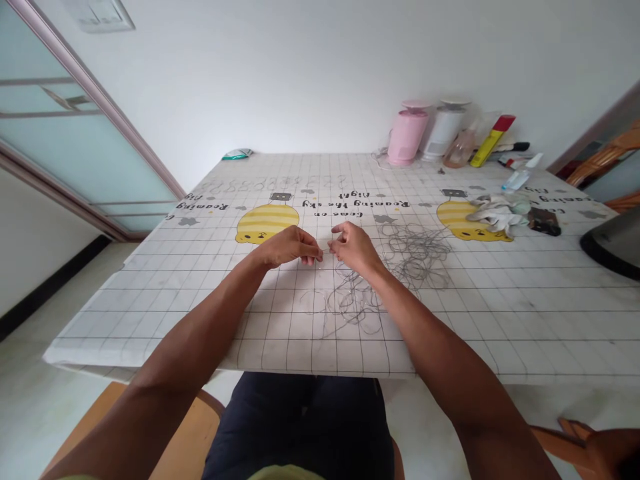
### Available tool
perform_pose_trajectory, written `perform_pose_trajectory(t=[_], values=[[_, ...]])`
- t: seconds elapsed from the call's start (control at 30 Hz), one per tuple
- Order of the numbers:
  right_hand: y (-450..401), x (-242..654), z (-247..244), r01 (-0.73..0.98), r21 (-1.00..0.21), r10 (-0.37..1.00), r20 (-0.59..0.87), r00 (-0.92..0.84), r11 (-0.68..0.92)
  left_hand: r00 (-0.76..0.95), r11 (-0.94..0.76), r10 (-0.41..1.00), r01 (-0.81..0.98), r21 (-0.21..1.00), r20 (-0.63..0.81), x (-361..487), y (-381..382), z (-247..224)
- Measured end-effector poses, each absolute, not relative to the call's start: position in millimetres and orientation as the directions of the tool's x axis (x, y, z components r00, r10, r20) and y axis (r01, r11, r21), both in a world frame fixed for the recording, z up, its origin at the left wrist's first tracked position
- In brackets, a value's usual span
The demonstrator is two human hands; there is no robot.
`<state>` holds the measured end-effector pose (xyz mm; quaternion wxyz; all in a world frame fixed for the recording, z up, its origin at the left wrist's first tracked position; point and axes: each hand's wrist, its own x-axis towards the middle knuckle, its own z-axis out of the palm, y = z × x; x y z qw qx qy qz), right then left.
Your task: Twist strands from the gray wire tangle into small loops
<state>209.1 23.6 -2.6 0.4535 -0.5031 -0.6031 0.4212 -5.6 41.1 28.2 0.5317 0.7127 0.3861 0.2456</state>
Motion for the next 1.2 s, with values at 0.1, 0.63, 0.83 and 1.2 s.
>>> perform_pose_trajectory(t=[0.1, 0.63, 0.83, 1.2], values=[[21.5, 206.8, -0.9, 0.291, -0.948, 0.990, 0.108, -0.087, 0.129, 0.607, -0.132, 0.788, 0.327, 0.936, -0.101, -9.1, 43.1, 27.5], [20.8, 210.0, -5.0, 0.474, -0.854, 0.973, 0.144, -0.181, 0.215, 0.631, -0.076, 0.743, 0.410, 0.909, -0.222, -10.5, 43.4, 28.7], [16.5, 211.1, 2.3, 0.545, -0.809, 0.970, 0.118, -0.211, 0.217, 0.641, -0.060, 0.721, 0.436, 0.898, -0.263, -11.1, 40.6, 33.6], [20.5, 219.1, 13.2, 0.526, -0.837, 0.985, 0.088, -0.147, 0.154, 0.669, -0.103, 0.707, 0.417, 0.903, -0.228, -14.4, 42.2, 35.7]])
